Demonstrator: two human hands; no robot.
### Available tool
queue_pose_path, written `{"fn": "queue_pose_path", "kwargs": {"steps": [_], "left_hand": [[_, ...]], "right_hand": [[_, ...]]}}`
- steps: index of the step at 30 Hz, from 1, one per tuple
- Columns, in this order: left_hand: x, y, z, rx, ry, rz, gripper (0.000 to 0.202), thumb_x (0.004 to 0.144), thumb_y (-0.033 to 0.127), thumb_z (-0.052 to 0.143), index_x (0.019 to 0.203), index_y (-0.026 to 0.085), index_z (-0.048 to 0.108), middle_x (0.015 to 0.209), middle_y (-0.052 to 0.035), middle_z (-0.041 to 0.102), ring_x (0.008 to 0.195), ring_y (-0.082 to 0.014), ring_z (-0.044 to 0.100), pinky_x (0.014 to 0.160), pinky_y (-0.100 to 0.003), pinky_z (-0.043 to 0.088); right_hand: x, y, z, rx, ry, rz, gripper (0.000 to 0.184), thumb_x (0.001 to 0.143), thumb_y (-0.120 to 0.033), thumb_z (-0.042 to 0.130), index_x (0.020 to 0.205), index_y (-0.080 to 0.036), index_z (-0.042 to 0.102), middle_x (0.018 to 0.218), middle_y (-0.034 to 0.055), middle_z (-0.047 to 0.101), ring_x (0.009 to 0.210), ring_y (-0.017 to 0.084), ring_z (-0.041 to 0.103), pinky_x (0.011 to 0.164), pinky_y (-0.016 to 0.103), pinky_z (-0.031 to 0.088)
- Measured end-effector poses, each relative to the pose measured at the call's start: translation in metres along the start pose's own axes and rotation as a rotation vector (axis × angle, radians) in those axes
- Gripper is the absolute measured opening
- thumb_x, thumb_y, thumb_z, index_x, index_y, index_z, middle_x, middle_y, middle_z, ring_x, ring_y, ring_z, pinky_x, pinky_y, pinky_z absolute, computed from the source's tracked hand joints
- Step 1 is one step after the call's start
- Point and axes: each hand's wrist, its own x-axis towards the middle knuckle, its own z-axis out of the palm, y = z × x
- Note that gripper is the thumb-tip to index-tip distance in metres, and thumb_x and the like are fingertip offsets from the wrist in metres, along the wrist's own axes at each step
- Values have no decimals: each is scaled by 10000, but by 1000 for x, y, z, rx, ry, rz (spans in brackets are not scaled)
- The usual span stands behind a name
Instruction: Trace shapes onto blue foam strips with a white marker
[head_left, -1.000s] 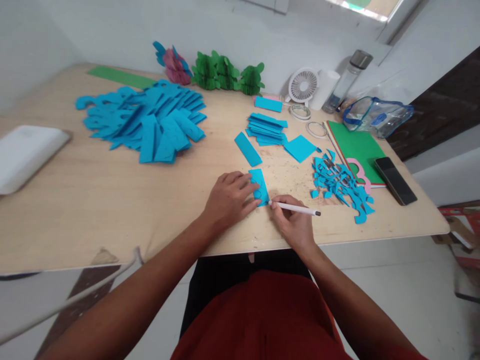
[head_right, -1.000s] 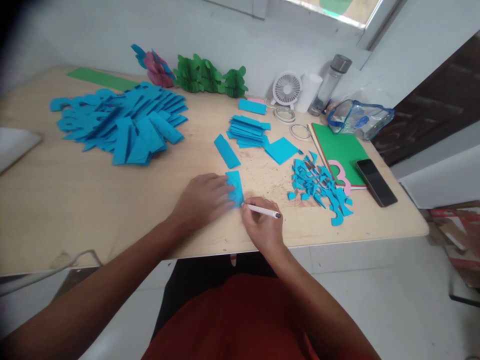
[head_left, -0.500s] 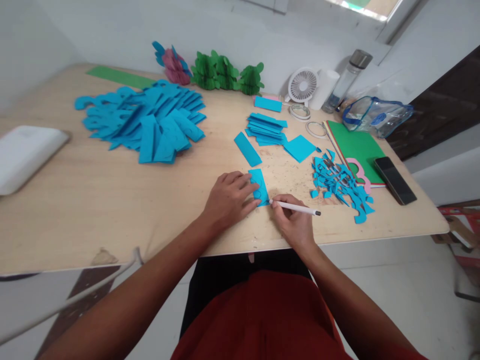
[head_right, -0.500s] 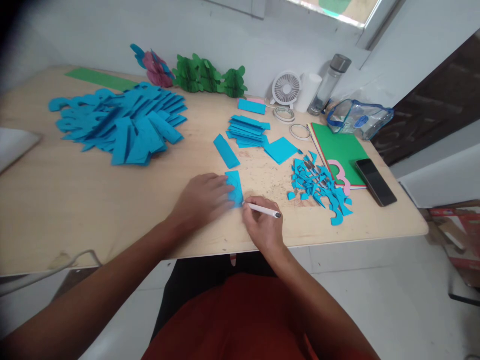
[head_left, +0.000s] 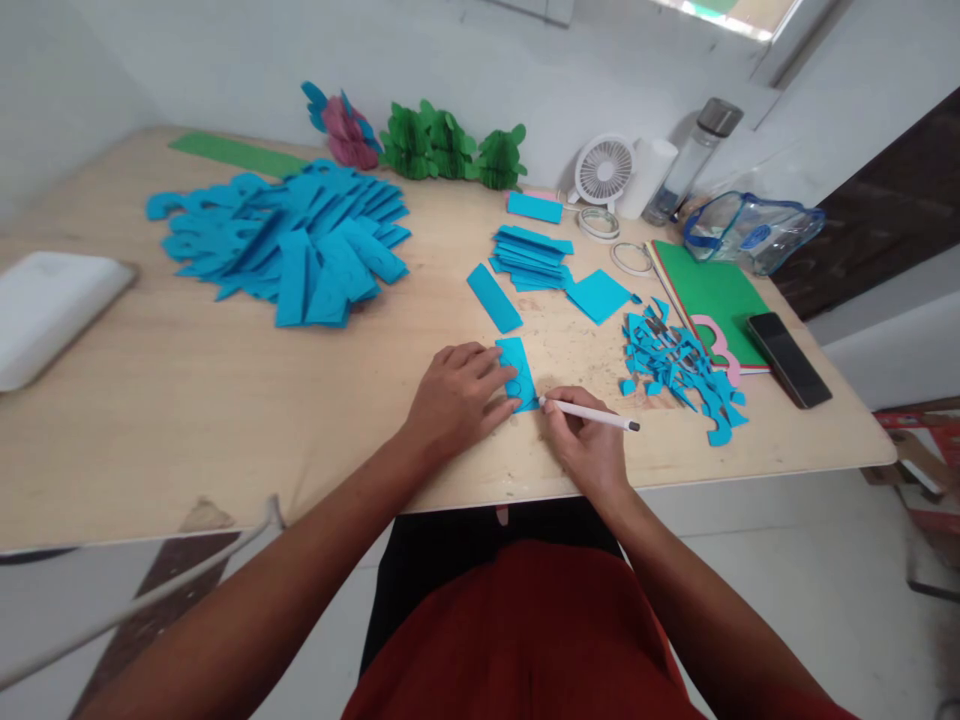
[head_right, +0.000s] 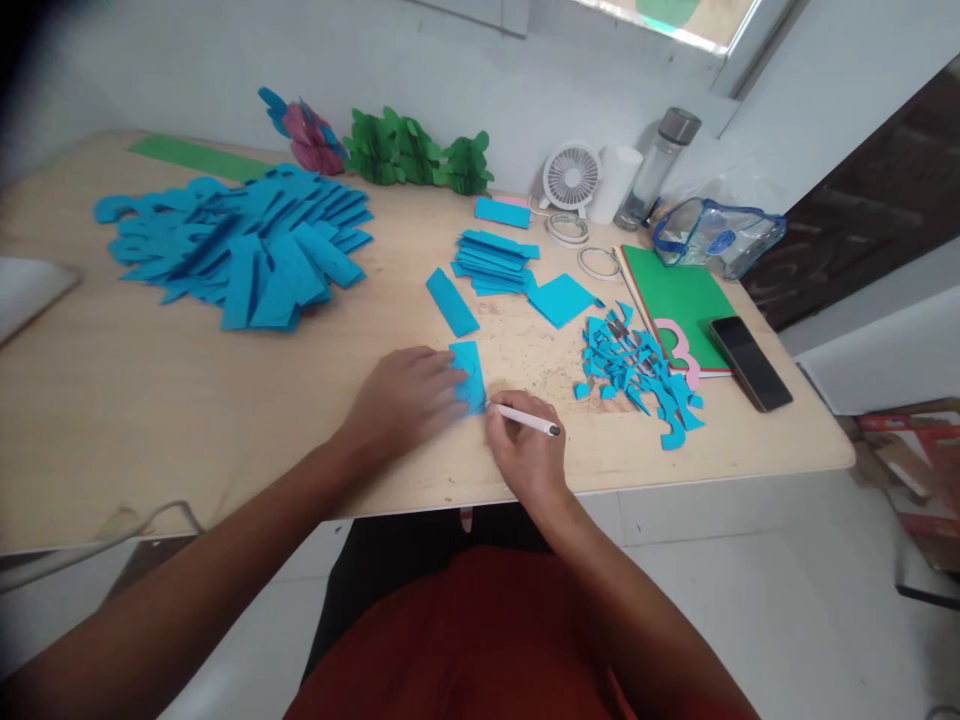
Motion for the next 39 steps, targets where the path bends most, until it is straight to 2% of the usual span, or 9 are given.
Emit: {"fn": "queue_pose_path", "kwargs": {"steps": [31,39], "left_hand": [[1,1,-3,-20,8,-17,244,906,403,545,1017,253,701,1156,-80,697,1175,-298,568,1012,-508,437],[0,1,-2,-32,-4,-22,236,909,405,542,1007,255,696,1169,-73,691,1180,-292,561,1024,-504,425]], "right_hand": [[4,-5,0,-38,14,-15,126,874,-263,574,894,-236,696,909,51,758,827,217,694,737,355,545],[3,-4,-1,130,51,-7,176,888,-275,575,1008,-251,702,1016,58,759,954,227,710,855,390,565]]}}
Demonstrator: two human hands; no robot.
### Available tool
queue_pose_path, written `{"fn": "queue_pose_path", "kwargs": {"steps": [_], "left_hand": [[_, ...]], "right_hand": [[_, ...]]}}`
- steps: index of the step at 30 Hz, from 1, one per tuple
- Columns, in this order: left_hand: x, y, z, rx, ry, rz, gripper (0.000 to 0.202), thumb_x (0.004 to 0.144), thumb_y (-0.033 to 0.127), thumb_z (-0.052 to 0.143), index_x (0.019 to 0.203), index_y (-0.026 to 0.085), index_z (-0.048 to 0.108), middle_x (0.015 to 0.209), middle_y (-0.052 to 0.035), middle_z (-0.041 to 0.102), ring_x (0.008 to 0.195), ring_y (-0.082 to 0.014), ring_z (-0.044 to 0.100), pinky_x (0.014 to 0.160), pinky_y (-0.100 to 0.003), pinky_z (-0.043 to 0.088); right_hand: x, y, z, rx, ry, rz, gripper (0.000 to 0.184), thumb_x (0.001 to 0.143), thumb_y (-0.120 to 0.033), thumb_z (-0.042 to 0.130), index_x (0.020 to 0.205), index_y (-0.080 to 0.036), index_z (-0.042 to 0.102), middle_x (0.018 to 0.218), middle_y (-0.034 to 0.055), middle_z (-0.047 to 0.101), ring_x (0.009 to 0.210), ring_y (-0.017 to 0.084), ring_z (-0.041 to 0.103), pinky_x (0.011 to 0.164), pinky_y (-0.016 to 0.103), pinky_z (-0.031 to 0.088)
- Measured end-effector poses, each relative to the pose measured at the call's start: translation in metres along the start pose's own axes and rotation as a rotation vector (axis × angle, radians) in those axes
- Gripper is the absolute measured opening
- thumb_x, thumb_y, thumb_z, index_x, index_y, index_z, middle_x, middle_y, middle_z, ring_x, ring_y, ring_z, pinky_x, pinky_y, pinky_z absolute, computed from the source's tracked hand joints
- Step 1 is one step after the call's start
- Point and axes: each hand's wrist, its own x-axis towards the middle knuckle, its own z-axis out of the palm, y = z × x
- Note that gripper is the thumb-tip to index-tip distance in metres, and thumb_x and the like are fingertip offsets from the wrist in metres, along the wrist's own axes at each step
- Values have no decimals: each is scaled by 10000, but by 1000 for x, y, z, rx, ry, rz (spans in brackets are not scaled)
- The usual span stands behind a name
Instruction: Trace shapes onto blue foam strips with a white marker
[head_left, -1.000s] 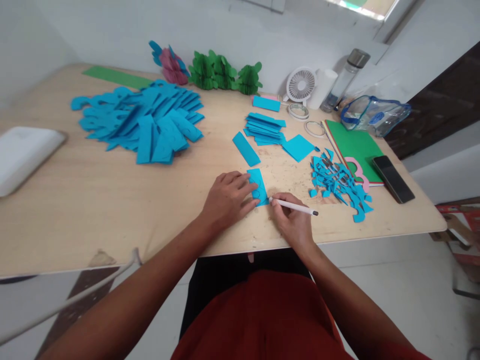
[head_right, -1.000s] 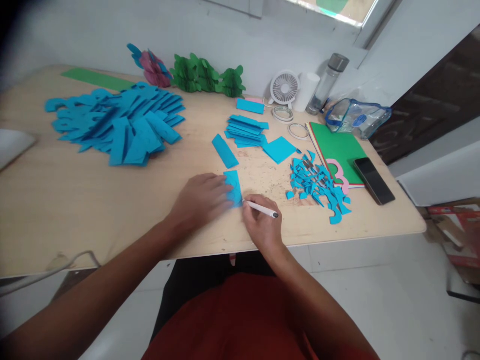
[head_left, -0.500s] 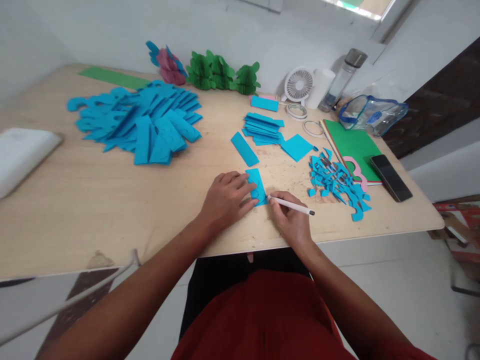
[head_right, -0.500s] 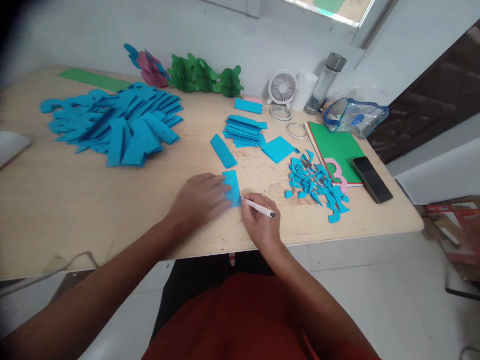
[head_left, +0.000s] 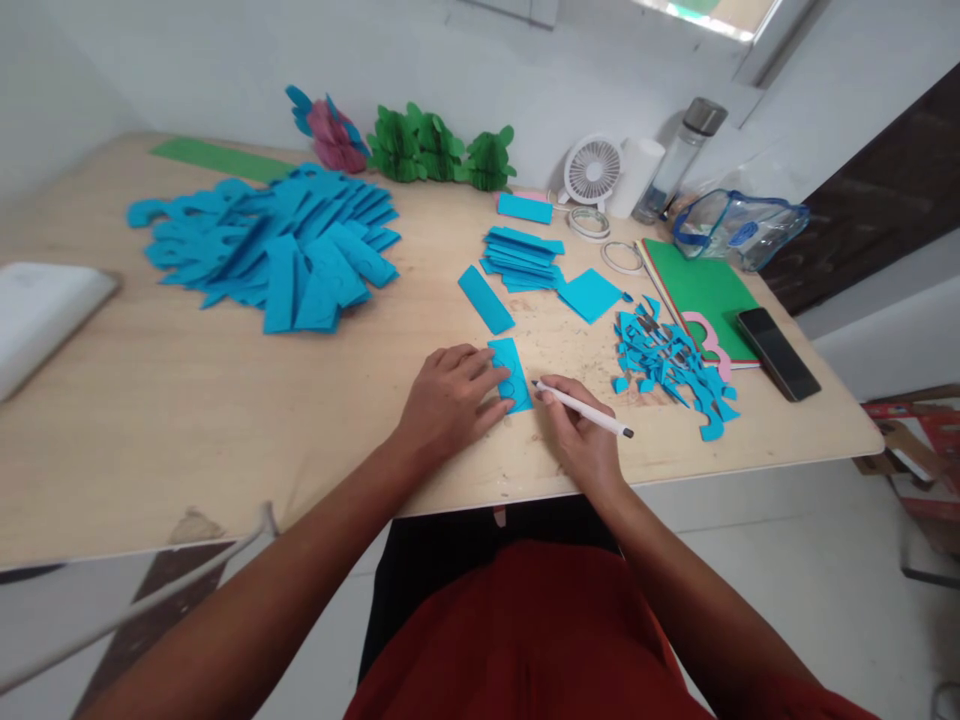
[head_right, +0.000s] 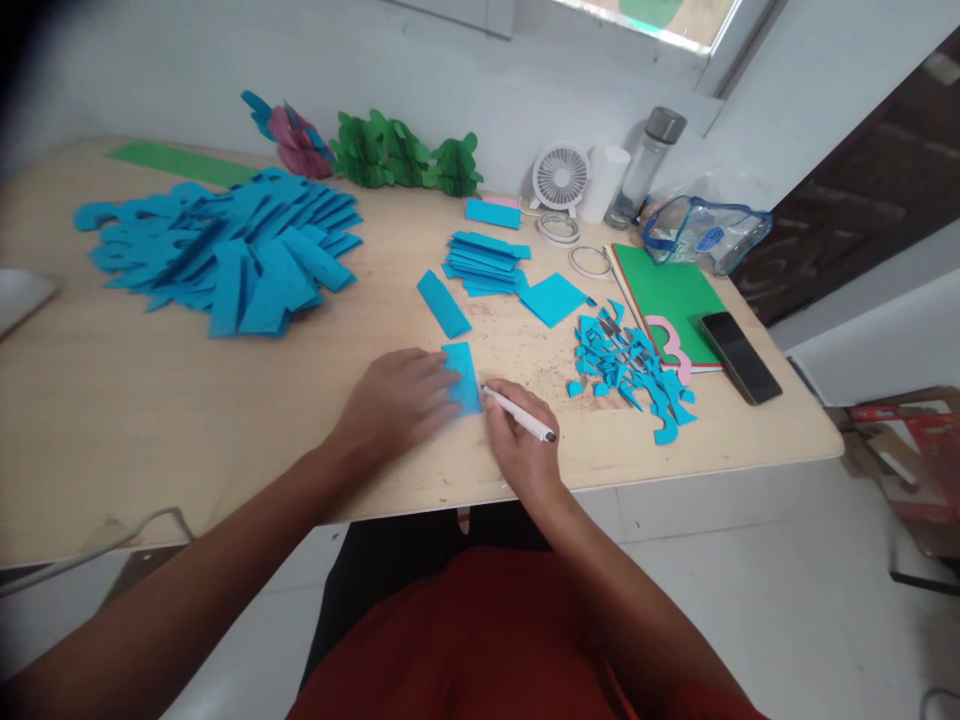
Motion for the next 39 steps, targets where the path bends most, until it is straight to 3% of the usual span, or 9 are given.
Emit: {"fn": "queue_pose_path", "kwargs": {"steps": [5,11,17,23,30,39], "left_hand": [[0,0,0,7,2,1,251,914,399,538,1044,249,690,1148,-91,691,1156,-297,569,1013,-513,429],[0,1,-2,10,24,12,301,896,417,557,1100,224,665,1219,-113,673,1176,-320,569,993,-519,447],[1,3,-4,19,25,8,265,890,402,579,1041,208,677,1219,-132,675,1170,-333,582,982,-533,458],[1,4,-8,22,14,22,202,891,389,580,949,230,693,1202,-113,686,1170,-319,589,981,-528,468],[1,7,-9,62,59,15,282,856,376,633,1067,194,671,1218,-134,685,1146,-320,596,970,-500,484],[2,4,-8,50,71,40,238,879,346,613,1050,190,672,1205,-127,696,1110,-301,616,954,-481,490]], "right_hand": [[0,-1,-1,-35,-25,-37,209,915,-269,545,1056,-262,698,1074,49,753,1011,223,701,905,388,549],[-1,2,-1,-239,-109,-214,276,958,-250,490,1164,-271,672,1145,41,738,1057,225,675,926,391,495],[-3,5,2,-426,-149,-308,309,982,-271,463,1230,-268,647,1060,55,747,980,242,649,871,399,463],[-5,5,3,-470,-144,-341,317,981,-248,466,1249,-268,634,1014,58,748,936,243,633,834,392,453],[-4,11,3,-444,-134,-383,336,966,-238,494,1273,-272,627,1047,66,742,933,254,640,822,395,453],[-5,7,4,-488,-133,-399,348,957,-207,488,1276,-262,617,985,64,750,917,256,640,826,396,461]]}}
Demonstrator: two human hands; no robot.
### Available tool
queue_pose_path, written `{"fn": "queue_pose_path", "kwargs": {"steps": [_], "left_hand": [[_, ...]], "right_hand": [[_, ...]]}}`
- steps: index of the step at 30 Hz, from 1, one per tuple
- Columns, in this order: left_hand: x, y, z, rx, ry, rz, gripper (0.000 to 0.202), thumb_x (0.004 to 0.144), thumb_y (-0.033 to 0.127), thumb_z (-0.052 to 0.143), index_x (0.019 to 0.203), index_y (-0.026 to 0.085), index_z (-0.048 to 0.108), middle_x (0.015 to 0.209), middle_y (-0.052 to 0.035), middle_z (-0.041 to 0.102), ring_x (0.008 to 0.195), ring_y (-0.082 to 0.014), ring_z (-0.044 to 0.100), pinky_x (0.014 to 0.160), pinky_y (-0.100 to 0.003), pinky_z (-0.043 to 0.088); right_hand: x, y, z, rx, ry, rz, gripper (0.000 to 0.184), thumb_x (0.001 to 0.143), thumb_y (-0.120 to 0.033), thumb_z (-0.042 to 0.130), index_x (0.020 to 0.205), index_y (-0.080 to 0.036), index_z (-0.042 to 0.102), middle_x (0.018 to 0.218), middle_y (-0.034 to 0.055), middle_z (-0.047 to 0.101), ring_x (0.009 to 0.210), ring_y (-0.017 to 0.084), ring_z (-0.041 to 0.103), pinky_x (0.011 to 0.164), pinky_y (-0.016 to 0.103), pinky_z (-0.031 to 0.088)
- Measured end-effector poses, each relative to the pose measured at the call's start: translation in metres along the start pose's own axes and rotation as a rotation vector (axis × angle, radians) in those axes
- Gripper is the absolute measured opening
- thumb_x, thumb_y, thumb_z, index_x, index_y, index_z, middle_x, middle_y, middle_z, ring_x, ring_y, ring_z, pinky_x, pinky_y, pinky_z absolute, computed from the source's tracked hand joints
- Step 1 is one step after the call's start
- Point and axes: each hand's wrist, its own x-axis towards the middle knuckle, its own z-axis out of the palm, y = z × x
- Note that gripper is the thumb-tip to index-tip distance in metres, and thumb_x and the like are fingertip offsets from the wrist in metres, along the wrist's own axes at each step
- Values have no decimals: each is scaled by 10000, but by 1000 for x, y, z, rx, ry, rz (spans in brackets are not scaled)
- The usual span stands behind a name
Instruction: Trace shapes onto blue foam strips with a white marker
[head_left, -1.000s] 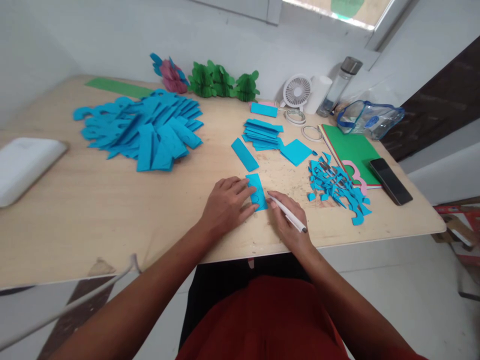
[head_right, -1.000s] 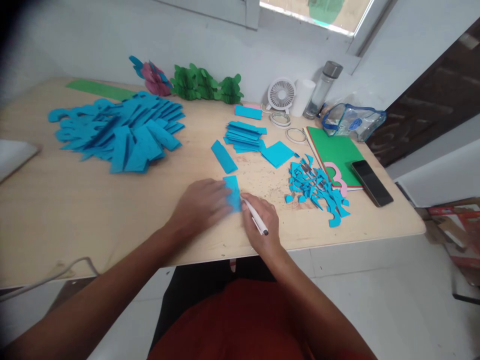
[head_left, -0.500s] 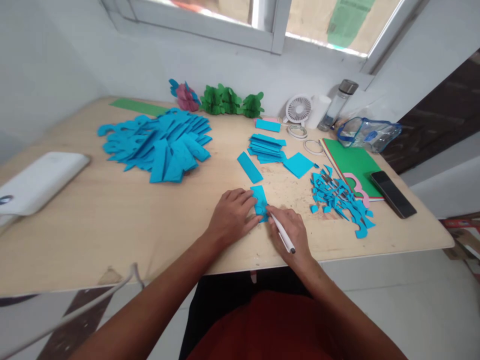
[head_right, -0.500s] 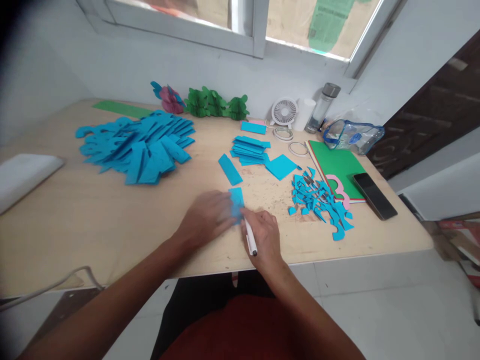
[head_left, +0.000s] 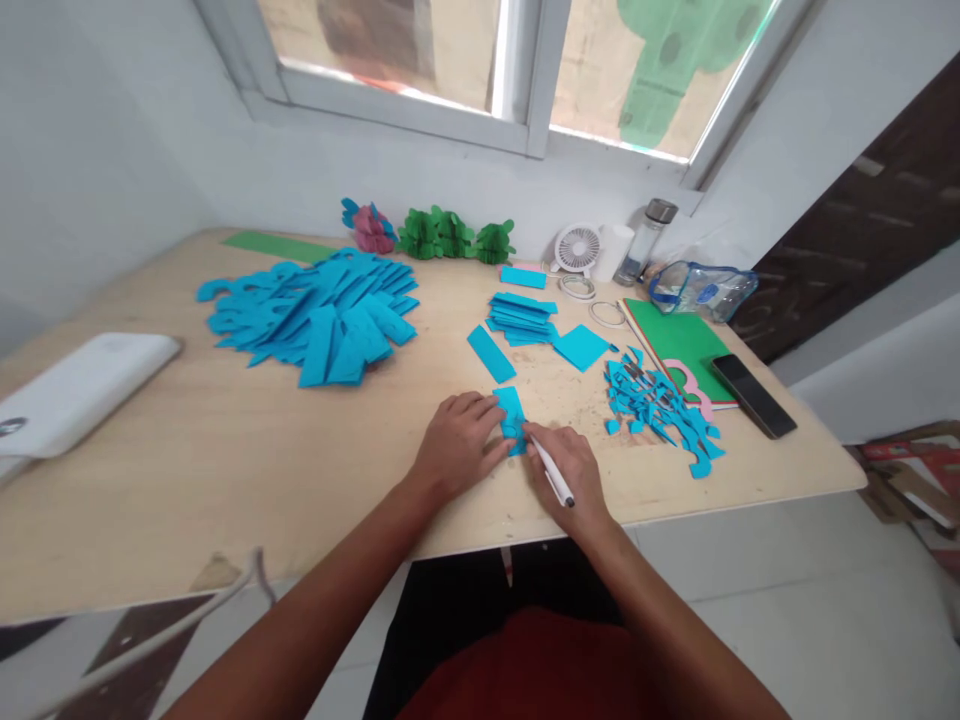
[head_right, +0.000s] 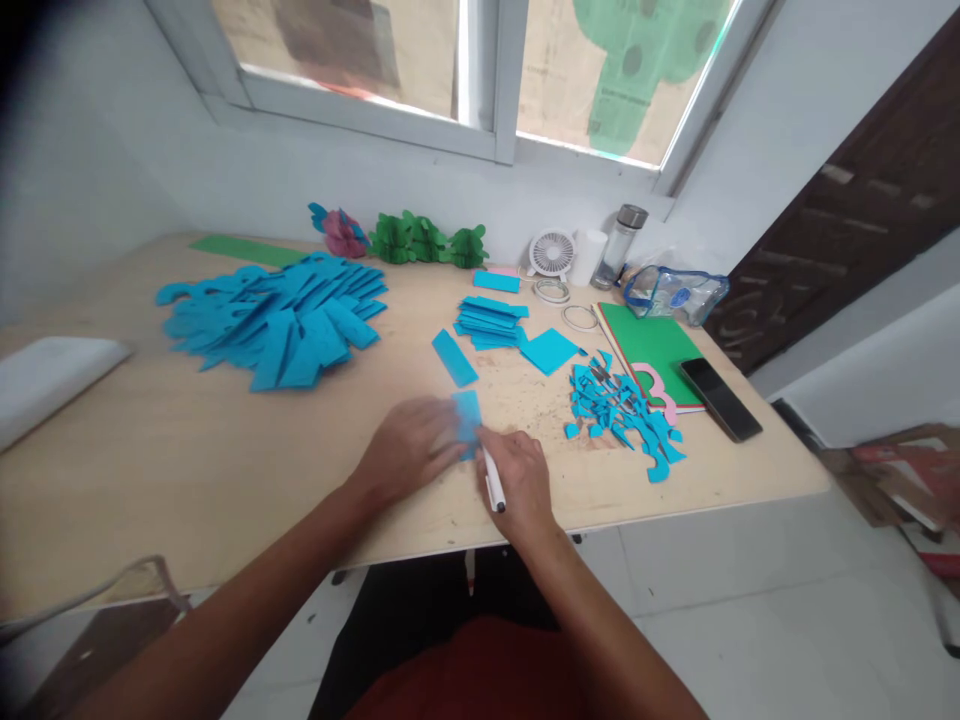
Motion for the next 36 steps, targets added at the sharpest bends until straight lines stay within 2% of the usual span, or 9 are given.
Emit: {"fn": "queue_pose_path", "kwargs": {"steps": [12,21,31,36], "left_hand": [[2,1,-1,0,-61,-20,204,881,301,584,1028,182,660,1174,-116,695,1090,-303,601,957,-472,468],[1,0,0,-22,-36,-12,115,870,254,587,935,195,662,1017,-97,717,985,-273,613,887,-430,470],[1,-6,9,-7,7,-1,182,873,292,584,996,195,677,1098,-97,727,999,-256,635,942,-435,487],[0,-7,11,7,18,-9,230,872,302,583,1041,178,677,1130,-118,724,1052,-277,638,968,-462,494]], "right_hand": [[-2,0,1,-101,-52,-30,364,960,-181,490,1309,-225,582,1040,74,740,949,256,612,839,378,435],[-2,3,3,-166,-84,-39,372,949,-154,484,1307,-207,572,1051,79,741,940,270,595,830,386,427],[-1,-2,1,-141,-67,-48,343,963,-183,482,1287,-201,592,1071,94,740,943,271,594,827,392,437],[-1,-2,1,-129,-61,-33,331,964,-178,479,1265,-211,612,1058,89,742,927,270,587,816,392,432]]}}
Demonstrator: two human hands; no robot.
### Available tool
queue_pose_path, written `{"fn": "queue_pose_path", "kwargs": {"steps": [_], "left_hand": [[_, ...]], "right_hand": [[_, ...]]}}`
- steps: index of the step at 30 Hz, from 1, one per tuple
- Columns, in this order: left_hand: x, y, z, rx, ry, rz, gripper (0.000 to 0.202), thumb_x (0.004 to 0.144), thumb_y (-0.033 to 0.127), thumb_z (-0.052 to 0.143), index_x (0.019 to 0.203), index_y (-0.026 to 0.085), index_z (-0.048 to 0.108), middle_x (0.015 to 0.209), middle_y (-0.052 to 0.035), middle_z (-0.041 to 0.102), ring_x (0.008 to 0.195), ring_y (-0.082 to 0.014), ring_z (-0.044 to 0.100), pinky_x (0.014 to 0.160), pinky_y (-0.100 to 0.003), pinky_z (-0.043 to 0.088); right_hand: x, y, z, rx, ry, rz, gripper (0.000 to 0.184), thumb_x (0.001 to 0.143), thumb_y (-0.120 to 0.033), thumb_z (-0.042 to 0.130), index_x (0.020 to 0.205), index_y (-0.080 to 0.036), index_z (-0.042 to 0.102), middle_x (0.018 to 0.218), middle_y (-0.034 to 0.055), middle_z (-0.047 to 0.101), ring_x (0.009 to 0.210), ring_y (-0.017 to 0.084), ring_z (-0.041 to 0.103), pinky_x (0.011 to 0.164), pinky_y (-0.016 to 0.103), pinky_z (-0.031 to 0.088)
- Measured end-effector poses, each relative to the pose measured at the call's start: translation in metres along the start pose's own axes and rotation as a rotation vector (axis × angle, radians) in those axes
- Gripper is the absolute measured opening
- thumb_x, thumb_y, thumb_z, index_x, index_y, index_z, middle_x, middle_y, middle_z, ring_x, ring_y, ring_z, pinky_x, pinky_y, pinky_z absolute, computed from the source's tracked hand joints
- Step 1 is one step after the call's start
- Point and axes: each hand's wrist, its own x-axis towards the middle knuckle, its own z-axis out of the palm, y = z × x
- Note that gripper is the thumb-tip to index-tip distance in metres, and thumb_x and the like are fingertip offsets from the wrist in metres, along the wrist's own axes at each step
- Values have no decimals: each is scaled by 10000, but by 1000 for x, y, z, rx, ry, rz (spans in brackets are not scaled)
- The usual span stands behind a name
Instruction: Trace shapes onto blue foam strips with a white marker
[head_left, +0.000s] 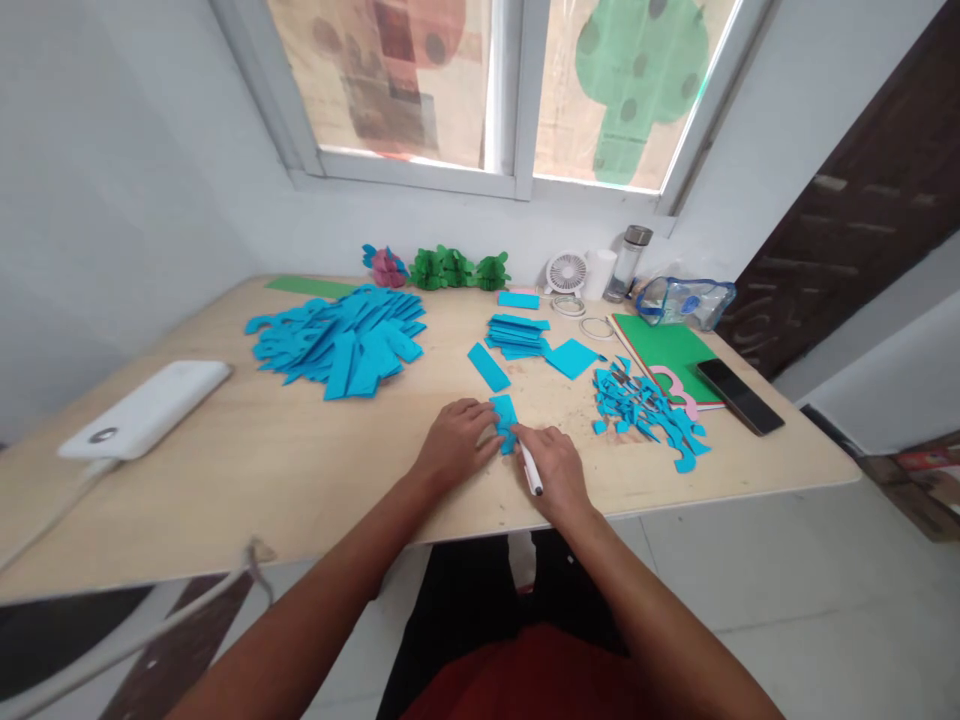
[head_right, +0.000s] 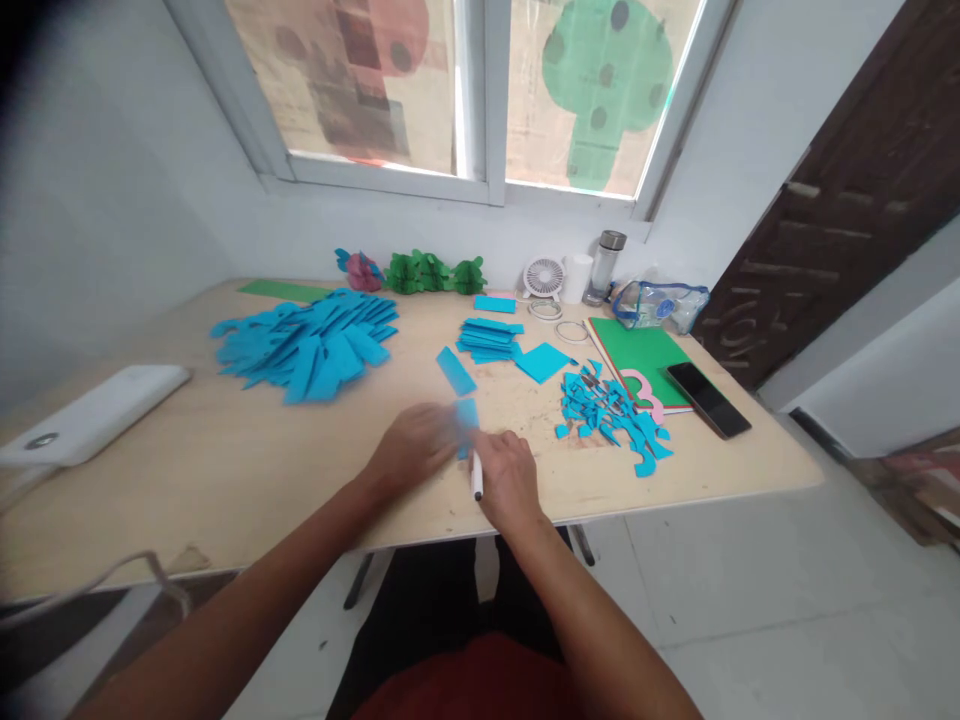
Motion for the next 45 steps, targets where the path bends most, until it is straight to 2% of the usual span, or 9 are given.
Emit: {"fn": "queue_pose_path", "kwargs": {"steps": [11,15,19,22,25,29,32,36,45], "left_hand": [[0,4,-4,43,6,9,227,862,303,599,1036,173,666,1152,-126,720,1103,-285,639,983,-457,513],[-2,5,-4,49,19,-6,251,860,312,596,1062,173,647,1131,-140,718,1121,-302,629,957,-468,528],[-1,7,-8,25,16,-22,225,856,289,587,1049,183,636,1109,-132,720,1122,-301,627,942,-465,536],[1,6,-12,-8,-10,-14,264,828,260,612,1079,182,625,1109,-125,720,1107,-306,631,942,-475,529],[2,4,-14,-17,-28,-46,336,813,263,634,1135,174,606,1095,-128,717,1102,-309,630,927,-475,532],[0,3,-14,-10,-6,-44,324,831,271,625,1137,163,608,1108,-138,715,1112,-308,623,946,-473,518],[-1,3,-13,-7,-4,-25,250,844,269,612,1074,176,631,1123,-133,714,1128,-306,614,962,-472,504],[-1,2,-13,-35,7,-28,225,848,276,617,1044,167,640,1121,-132,718,1118,-304,612,965,-475,500],[-1,-1,-16,-91,-15,-51,270,847,296,607,1089,181,640,1191,-127,695,1134,-322,587,964,-512,488]], "right_hand": [[0,1,-2,75,-20,57,357,928,-163,508,1261,-218,624,1022,92,745,954,272,611,796,379,453],[11,11,-2,317,31,155,283,951,-256,492,1170,-263,672,1001,49,755,924,221,661,843,342,501],[38,21,3,623,82,173,236,933,-312,523,1074,-264,705,1043,25,757,920,197,691,793,304,541],[56,24,14,741,47,229,234,922,-340,542,1043,-232,711,938,30,762,774,183,692,694,290,544],[63,25,28,822,64,282,241,927,-343,533,1009,-201,709,863,36,753,752,176,695,668,274,549],[58,25,35,846,53,278,245,936,-343,532,1067,-211,692,900,33,747,763,163,697,681,268,559],[56,23,30,801,25,233,238,953,-332,512,1069,-219,687,932,31,747,782,158,703,708,269,561],[57,17,22,706,37,179,217,947,-293,518,1065,-232,690,1040,42,752,952,179,705,838,296,550],[57,11,16,648,13,171,227,946,-279,510,1075,-229,689,1026,64,751,962,208,699,861,356,553]]}}
